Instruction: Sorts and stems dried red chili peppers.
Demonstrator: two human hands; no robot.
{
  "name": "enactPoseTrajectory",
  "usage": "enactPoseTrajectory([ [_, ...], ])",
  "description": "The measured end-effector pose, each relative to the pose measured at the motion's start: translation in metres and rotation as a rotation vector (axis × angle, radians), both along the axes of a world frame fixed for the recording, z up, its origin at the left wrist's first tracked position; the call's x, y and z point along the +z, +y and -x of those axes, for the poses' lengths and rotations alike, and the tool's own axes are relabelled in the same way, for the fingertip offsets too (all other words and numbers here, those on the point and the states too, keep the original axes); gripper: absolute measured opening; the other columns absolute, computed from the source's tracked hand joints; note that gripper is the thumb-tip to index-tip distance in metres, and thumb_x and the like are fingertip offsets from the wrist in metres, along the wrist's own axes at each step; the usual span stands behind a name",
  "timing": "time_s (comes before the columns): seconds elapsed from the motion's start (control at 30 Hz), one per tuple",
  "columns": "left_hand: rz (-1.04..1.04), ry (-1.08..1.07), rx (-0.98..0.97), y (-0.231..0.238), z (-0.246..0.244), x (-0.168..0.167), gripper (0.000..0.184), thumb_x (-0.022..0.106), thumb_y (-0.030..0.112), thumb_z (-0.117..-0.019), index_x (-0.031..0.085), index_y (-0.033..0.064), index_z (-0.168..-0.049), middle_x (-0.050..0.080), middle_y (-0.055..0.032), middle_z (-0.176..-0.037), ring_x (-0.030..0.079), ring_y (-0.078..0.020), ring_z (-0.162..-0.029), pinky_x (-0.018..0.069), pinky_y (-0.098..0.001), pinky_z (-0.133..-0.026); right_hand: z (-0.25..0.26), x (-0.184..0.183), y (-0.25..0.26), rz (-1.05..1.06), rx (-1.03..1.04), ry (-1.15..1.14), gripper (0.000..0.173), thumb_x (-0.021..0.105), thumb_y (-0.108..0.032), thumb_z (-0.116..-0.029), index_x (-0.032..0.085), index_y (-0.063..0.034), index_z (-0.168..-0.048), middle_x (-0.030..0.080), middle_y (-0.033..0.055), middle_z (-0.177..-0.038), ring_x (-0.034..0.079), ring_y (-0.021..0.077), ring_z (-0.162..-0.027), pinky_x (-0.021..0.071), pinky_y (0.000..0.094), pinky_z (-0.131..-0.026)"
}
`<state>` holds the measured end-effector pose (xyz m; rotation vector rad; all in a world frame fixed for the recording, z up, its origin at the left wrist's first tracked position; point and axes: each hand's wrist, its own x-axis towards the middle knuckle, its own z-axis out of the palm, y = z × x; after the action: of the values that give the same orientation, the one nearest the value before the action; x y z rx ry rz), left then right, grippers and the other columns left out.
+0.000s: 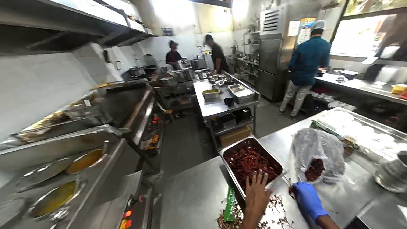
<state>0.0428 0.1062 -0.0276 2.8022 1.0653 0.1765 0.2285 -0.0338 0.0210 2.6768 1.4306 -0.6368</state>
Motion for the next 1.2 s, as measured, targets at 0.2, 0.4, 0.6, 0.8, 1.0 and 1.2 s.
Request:
enactPoseTrajectory([
  [0.2,-0.118,-0.137,-0.132,-0.003,0.018,0.002,0.065,0.044,0.058,-0.1018,0.046,0.0235,-0.156,0.032,-0.006,-0.167,0.023,-0.0316,-0.156,0.0131,-0.0631,-0.125,-0.01,-0.048,-0.027,-0.882,-0.272,0.248,0.028,0.061,-0.02,-0.1013,0.074,-0.0231,-0.126,0.077,-0.001,-0.107,0.072,0.0135,-0.094,0.0601,0.043,-0.088],
  [0.4,0.265,-0.659,-0.169,-0.049,0.028,0.023,0.044,0.058,0.041,-0.1022,0.063,0.0208,-0.14,0.058,0.0014,-0.146,0.052,-0.0159,-0.137,0.0456,-0.0447,-0.115,0.013,0.009,-0.05,-0.984,-0.33,0.934,0.031,0.055,-0.019,-0.106,0.069,-0.0156,-0.133,0.075,0.0047,-0.114,0.066,0.0165,-0.074,0.0555,0.0325,-0.067],
  [0.6,0.875,-0.901,-0.151,-0.093,0.005,0.052,0.043,0.066,0.025,-0.1004,0.06,0.0239,-0.143,0.075,-0.0007,-0.106,0.074,-0.0175,-0.087,0.0647,-0.0401,-0.08,0.044,0.043,-0.044,-1.047,-0.38,1.02,0.02,0.062,-0.014,-0.1018,0.075,-0.0057,-0.114,0.071,0.0093,-0.09,0.063,0.0153,-0.07,0.0547,0.0306,-0.065],
  [0.8,1.349,-1.13,-0.085,-0.08,0.009,0.055,0.028,0.065,0.012,-0.0997,0.07,0.0101,-0.128,0.071,-0.0136,-0.111,0.068,-0.0226,-0.088,0.0588,-0.0383,-0.082,0.058,0.062,-0.052,-1.018,-0.43,1.021,0.022,0.056,-0.016,-0.1052,0.072,-0.0068,-0.117,0.073,0.0082,-0.097,0.065,0.0155,-0.078,0.0559,0.0316,-0.073],
  [1.0,1.658,-1.23,-0.04,-0.071,0.021,0.052,0.032,0.061,0.014,-0.1017,0.066,0.0125,-0.133,0.068,-0.012,-0.11,0.066,-0.018,-0.09,0.0567,-0.037,-0.086,0.044,0.05,-0.048,-1.094,-0.473,0.939,0.02,0.06,-0.011,-0.1016,0.074,-0.0029,-0.115,0.071,0.0103,-0.087,0.064,0.0171,-0.072,0.0551,0.031,-0.068],
  [1.2,1.604,-1.244,-0.03,-0.075,0.027,0.061,0.035,0.064,0.008,-0.0988,0.066,0.012,-0.134,0.068,-0.0136,-0.117,0.067,-0.0213,-0.096,0.0564,-0.0411,-0.092,0.047,0.05,-0.05,-1.096,-0.456,0.885,0.02,0.06,-0.013,-0.1019,0.076,-0.0055,-0.112,0.073,0.0092,-0.091,0.066,0.0183,-0.077,0.0556,0.0325,-0.07],
])
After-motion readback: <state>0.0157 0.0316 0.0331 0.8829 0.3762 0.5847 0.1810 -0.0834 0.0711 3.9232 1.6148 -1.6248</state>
